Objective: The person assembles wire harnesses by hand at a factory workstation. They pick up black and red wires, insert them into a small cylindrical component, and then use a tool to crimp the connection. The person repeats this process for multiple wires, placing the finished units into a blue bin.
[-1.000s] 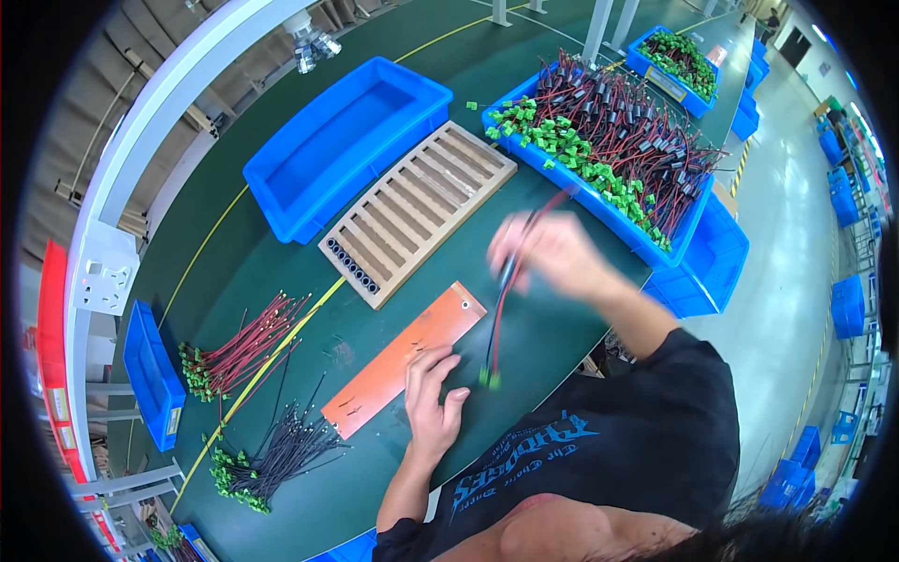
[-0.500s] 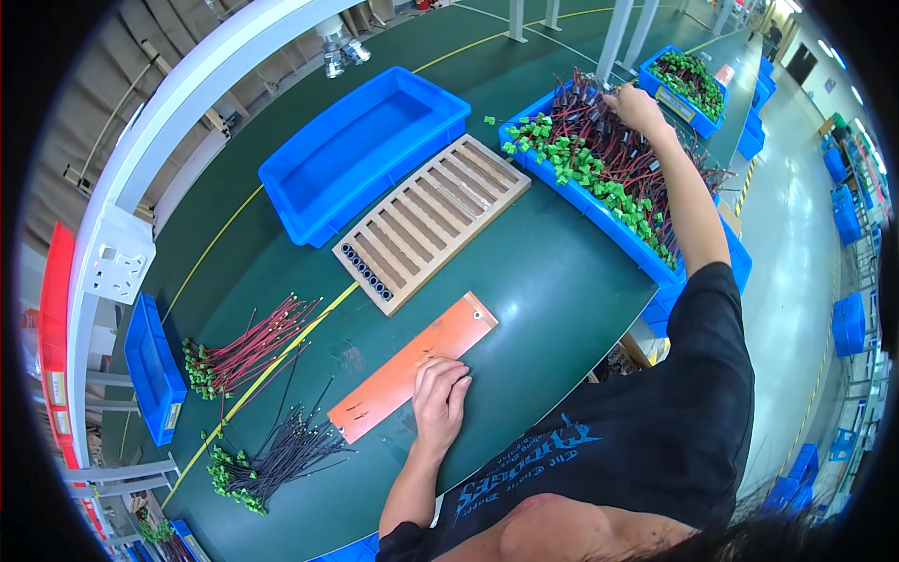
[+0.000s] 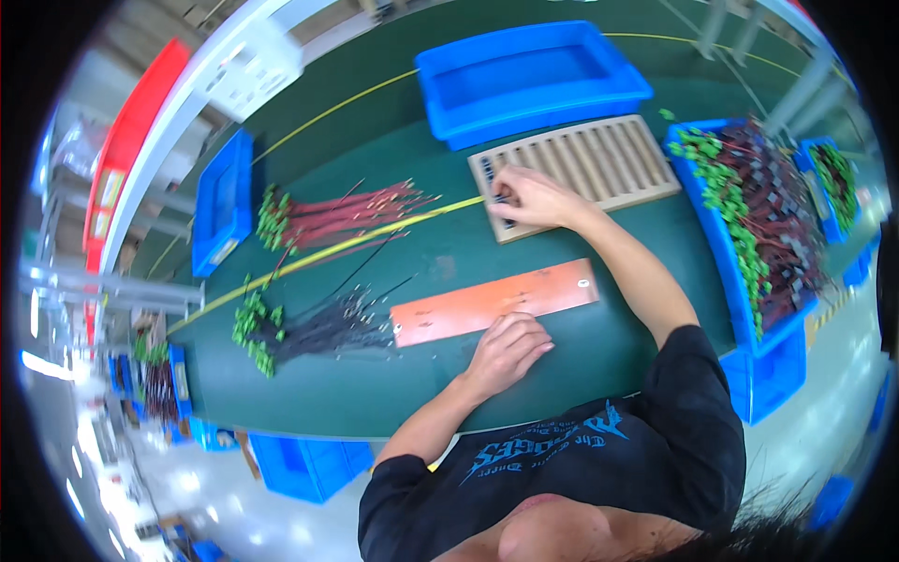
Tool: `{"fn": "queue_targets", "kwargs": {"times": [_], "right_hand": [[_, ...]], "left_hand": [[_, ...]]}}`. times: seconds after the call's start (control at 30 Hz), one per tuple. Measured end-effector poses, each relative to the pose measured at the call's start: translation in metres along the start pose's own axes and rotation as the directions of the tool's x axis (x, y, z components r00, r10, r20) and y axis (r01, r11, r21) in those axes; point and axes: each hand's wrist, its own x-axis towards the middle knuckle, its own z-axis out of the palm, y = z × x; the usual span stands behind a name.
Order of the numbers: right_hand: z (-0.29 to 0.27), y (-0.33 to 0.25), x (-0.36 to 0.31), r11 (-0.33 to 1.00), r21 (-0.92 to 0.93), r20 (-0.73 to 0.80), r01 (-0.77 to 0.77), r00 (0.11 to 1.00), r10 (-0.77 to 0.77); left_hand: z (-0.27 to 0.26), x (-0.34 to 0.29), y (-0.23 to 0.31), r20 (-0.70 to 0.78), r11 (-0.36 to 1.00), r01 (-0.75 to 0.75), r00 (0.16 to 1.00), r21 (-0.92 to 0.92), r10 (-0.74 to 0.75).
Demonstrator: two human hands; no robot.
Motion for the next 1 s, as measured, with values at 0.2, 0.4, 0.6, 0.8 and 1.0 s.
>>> {"fn": "queue_targets", "kwargs": {"times": [0.2, 0.4, 0.6, 0.8, 1.0], "right_hand": [[0.022, -0.007, -0.042, 0.956, -0.282, -0.343, 0.087, 0.921, -0.185], [0.02, -0.014, -0.049, 0.922, -0.359, -0.228, 0.147, 0.944, -0.239], [0.02, -0.009, -0.05, 0.964, -0.125, -0.384, 0.235, 0.884, -0.266], [0.018, -0.001, -0.048, 0.98, 0.132, -0.516, 0.149, 0.855, -0.06], [0.021, 0.0, -0.05, 0.976, 0.183, -0.482, 0.12, 0.876, -0.018]], "left_hand": [[-0.068, -0.045, 0.004, -0.051, 0.924, -0.038, 0.997, 0.38, 0.062], [-0.199, -0.076, -0.045, -0.156, 0.552, 0.319, 0.934, 0.771, -0.322], [-0.294, -0.081, -0.069, -0.048, 0.438, 0.24, 0.913, 0.866, -0.406], [-0.232, -0.085, -0.043, 0.307, 0.643, 0.076, 0.831, 0.762, -0.463], [-0.266, -0.069, -0.059, -0.174, 0.625, 0.436, 0.883, 0.647, -0.436]]}}
